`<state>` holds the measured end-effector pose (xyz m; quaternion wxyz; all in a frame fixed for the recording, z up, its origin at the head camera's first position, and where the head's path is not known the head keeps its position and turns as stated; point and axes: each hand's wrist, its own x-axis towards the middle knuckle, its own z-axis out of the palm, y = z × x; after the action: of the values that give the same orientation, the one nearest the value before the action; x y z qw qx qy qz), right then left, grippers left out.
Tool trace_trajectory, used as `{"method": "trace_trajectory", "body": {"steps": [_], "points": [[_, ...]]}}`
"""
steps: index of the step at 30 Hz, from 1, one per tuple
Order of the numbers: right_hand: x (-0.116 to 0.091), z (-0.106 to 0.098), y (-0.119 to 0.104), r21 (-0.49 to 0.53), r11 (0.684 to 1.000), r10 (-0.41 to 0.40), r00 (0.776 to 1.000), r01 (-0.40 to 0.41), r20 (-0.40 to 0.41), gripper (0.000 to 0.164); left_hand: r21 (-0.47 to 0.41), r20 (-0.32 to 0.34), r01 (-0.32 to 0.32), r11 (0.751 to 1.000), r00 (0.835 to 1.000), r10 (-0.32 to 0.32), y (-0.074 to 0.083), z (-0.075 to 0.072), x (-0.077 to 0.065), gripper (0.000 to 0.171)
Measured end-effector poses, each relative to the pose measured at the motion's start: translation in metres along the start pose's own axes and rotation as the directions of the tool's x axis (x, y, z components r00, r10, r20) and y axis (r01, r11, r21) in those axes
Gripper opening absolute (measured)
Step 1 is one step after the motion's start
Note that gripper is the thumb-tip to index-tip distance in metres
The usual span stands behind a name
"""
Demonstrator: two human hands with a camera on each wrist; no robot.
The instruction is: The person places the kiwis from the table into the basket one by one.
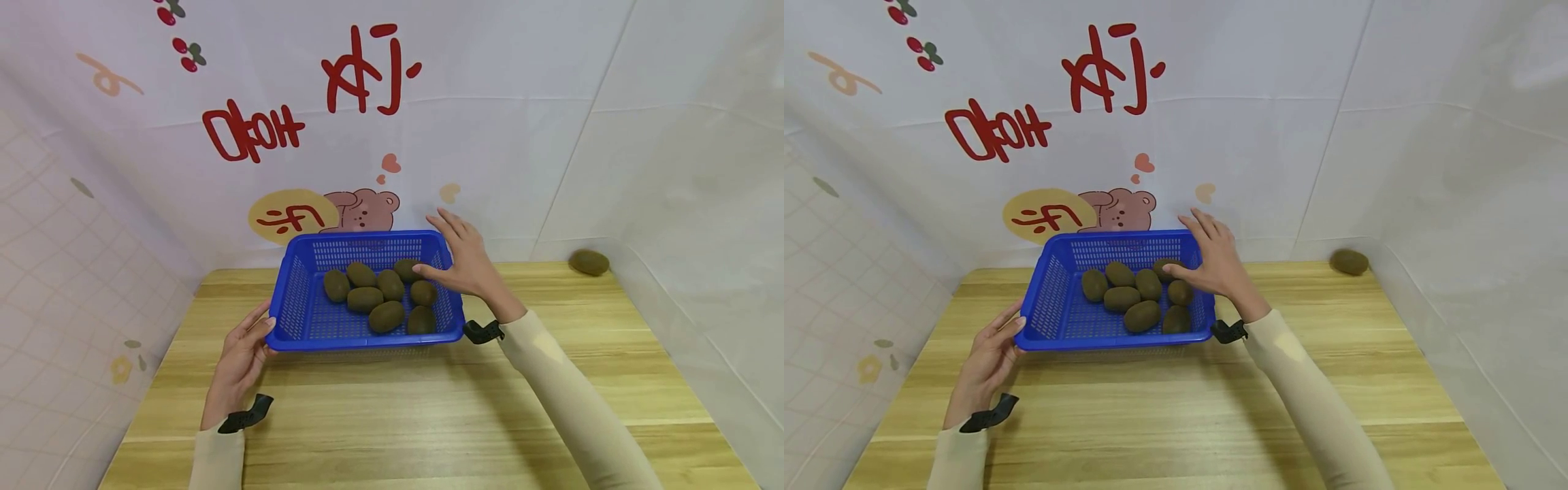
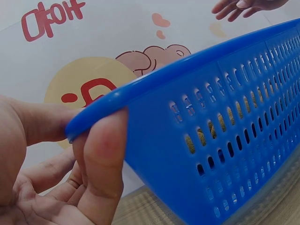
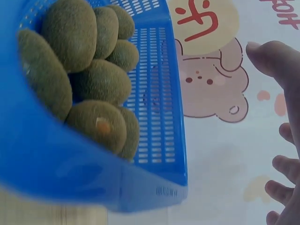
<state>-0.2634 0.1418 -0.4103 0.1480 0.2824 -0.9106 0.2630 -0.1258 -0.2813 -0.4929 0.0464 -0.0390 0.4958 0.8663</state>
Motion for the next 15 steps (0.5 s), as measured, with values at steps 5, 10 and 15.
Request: {"method": "trace_trajectory", "body": {"steps": [5,10,15], "points": [[-0.007,-0.007,0.007,-0.031,0.999,0.032,0.999,-0.033,-0.009,0.096,0.008,0.001,-0.006,1.0,1.0,0.006,0.0,0.001,0.0,0.049],[-0.017,-0.012,0.018,-0.067,0.995,0.072,0.997,-0.074,-0.023,0.097,0.006,0.009,-0.004,1.0,1.0,0.004,0.001,0.001,0.0,0.048],[-0.025,-0.017,0.031,-0.092,0.991,0.096,0.995,-0.098,-0.028,0.097,0.007,0.011,-0.002,1.0,1.0,0.002,0.001,0.002,-0.001,0.055]]}}
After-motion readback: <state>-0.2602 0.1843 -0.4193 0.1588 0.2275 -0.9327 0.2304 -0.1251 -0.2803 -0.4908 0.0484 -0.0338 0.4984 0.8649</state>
